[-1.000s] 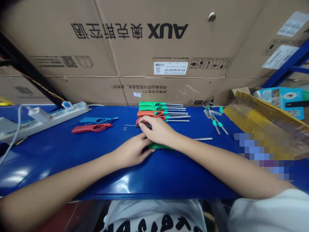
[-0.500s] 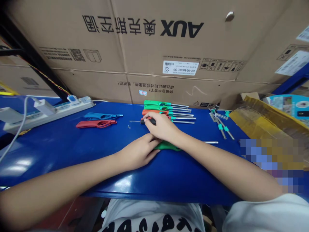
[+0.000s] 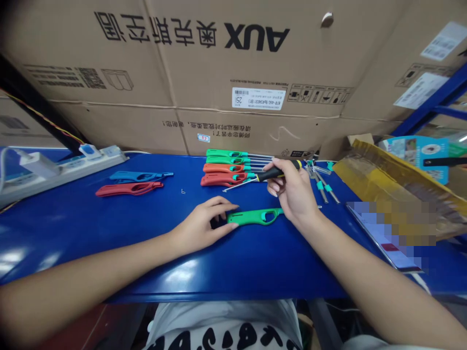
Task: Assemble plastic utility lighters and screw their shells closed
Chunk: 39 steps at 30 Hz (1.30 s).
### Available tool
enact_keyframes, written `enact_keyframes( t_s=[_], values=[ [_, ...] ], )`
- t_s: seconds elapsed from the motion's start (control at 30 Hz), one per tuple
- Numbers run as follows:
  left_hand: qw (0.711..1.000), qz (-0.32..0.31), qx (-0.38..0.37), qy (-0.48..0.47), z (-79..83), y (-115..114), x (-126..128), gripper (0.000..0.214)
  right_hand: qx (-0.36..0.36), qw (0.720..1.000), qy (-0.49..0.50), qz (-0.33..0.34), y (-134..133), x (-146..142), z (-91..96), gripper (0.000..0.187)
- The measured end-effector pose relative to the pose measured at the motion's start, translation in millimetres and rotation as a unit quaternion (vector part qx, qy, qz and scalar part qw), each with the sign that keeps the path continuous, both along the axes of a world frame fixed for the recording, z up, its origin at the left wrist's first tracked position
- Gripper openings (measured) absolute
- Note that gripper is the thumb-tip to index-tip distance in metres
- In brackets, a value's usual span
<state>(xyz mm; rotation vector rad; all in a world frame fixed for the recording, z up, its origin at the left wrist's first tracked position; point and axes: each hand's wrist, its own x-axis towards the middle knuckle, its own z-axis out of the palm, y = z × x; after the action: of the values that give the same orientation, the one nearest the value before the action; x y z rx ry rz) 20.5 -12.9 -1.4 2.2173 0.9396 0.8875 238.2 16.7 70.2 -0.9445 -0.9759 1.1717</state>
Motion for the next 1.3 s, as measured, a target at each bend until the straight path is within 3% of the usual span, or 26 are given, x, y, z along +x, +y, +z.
enact_keyframes(
  t_s=[0.2, 0.47, 1.3],
  values=[
    [0.995, 0.049, -0.026, -0.081, 4.3, 0, 0, 0.040, -0.064, 0.998, 0.025, 0.013, 1, 6, -12.0, 0.023],
    [0.994, 0.029, 0.037, -0.100, 10.1, -2, -1, 0.011, -0.048, 0.998, -0.003, 0.032, -6, 2, -9.8, 0.024],
    [0.991, 0.035, 0.028, -0.128, 14.3, -1, 0, 0.011, -0.070, 0.997, 0.016, 0.043, -3, 5, -9.4, 0.022]
  ],
)
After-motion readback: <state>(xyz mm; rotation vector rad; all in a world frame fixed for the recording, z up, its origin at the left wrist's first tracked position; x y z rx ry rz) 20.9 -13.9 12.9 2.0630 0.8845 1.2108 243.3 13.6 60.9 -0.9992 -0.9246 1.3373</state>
